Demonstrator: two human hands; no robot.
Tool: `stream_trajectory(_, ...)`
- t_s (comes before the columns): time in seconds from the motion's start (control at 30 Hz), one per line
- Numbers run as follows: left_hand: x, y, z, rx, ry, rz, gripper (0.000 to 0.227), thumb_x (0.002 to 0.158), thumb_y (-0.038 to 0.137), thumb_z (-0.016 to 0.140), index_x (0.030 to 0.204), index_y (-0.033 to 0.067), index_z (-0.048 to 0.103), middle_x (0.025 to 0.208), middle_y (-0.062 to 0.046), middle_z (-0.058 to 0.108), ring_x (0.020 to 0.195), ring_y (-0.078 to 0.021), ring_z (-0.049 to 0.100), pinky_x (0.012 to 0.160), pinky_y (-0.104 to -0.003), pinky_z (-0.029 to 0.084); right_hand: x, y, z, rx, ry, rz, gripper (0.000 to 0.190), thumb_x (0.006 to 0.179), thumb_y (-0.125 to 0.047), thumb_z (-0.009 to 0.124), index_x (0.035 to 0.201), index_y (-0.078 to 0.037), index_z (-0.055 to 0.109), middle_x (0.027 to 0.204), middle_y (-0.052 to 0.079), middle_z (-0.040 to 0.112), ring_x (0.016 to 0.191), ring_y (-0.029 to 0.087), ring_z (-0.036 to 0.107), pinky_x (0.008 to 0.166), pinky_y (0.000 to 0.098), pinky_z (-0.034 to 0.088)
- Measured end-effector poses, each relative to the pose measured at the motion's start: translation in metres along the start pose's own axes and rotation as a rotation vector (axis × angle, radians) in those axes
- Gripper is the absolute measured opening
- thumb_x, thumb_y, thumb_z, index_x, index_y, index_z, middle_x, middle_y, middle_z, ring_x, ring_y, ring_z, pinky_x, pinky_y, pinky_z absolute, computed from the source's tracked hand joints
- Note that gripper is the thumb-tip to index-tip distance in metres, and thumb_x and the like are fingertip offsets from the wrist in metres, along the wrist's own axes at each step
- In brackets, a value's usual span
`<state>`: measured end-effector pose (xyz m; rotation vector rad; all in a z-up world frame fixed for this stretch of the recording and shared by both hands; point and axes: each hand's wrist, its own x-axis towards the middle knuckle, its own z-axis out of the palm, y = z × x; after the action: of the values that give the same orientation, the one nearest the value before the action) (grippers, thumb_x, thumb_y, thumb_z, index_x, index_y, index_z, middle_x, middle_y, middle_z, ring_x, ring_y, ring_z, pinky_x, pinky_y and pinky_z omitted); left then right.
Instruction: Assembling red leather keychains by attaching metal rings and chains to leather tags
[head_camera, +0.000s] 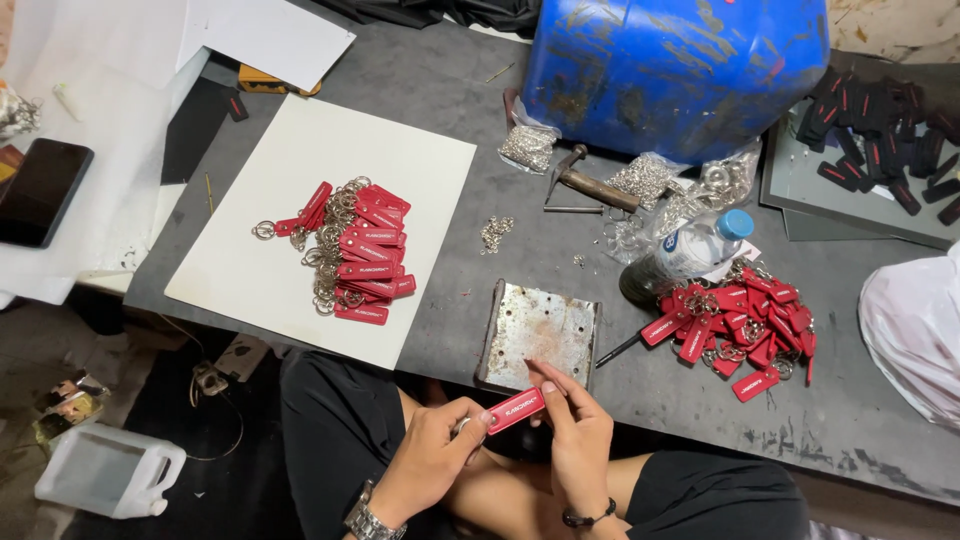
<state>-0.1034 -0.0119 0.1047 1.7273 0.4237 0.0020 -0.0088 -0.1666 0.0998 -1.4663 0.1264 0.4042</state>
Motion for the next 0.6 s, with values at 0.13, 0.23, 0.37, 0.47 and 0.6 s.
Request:
stream_trajectory(0.13,0.004,-0.009,-0.009,-0.037,-0.013,-0.049,0.027,0.098,0.024,0.06,0.087,0.0049,0.075,0.053,0.002,0.06,0.046,-0.0083,0.047,0.047,-0.025,0.041,0.003,0.002,0.007,-0.011,-0.006,0.002,0.034,0.096,-0.005,0.059,0.124,0.007,0.074,0.12,0.016,0.08,0.08,0.014,0.063,0.064,0.0244,0.049)
stream_trajectory(0.23,0.007,-0.012,-0.014,-0.133,-0.019,-0.056,0.027,0.1,0.023,0.059,0.087,0.0035,0.073,0.057,0.002,0.057,0.05,-0.0077,0.045,0.05,-0.024,0.039,0.005,0.005,0.013,-0.015,-0.026,-0.008,0.034,0.095,-0.004,0.06,0.123,0.006,0.075,0.115,0.016,0.08,0.067,0.014,0.055,0.061,0.0254,0.049)
stream_trajectory(0.37,0.009,-0.008,-0.021,-0.1,0.075,-0.07,0.03,0.098,0.025,0.06,0.085,0.0024,0.076,0.053,0.001,0.06,0.047,-0.0079,0.046,0.047,-0.024,0.039,0.006,0.009,0.02,-0.083,-0.005,-0.077,0.032,0.096,-0.003,0.06,0.122,0.006,0.075,0.108,0.014,0.081,0.066,0.012,0.056,0.061,0.0243,0.049)
stream_trajectory(0.47,0.01,-0.003,-0.023,-0.061,0.174,-0.103,0.03,0.095,0.024,0.063,0.08,0.0016,0.075,0.049,0.0,0.062,0.043,-0.0091,0.047,0.044,-0.025,0.039,-0.001,0.002,0.029,-0.313,0.076,-0.356,0.027,0.094,-0.002,0.06,0.117,0.004,0.075,0.102,0.011,0.079,0.077,0.014,0.065,0.071,0.0245,0.052)
stream_trajectory(0.6,0.009,-0.001,-0.021,-0.063,0.225,-0.093,0.029,0.095,0.022,0.063,0.077,0.0015,0.072,0.048,-0.001,0.061,0.041,-0.0097,0.045,0.042,-0.027,0.037,-0.015,-0.001,0.039,-0.584,0.011,-0.802,0.03,0.085,0.007,0.062,0.113,0.0,0.072,0.101,0.009,0.075,0.079,0.017,0.068,0.073,0.0258,0.055)
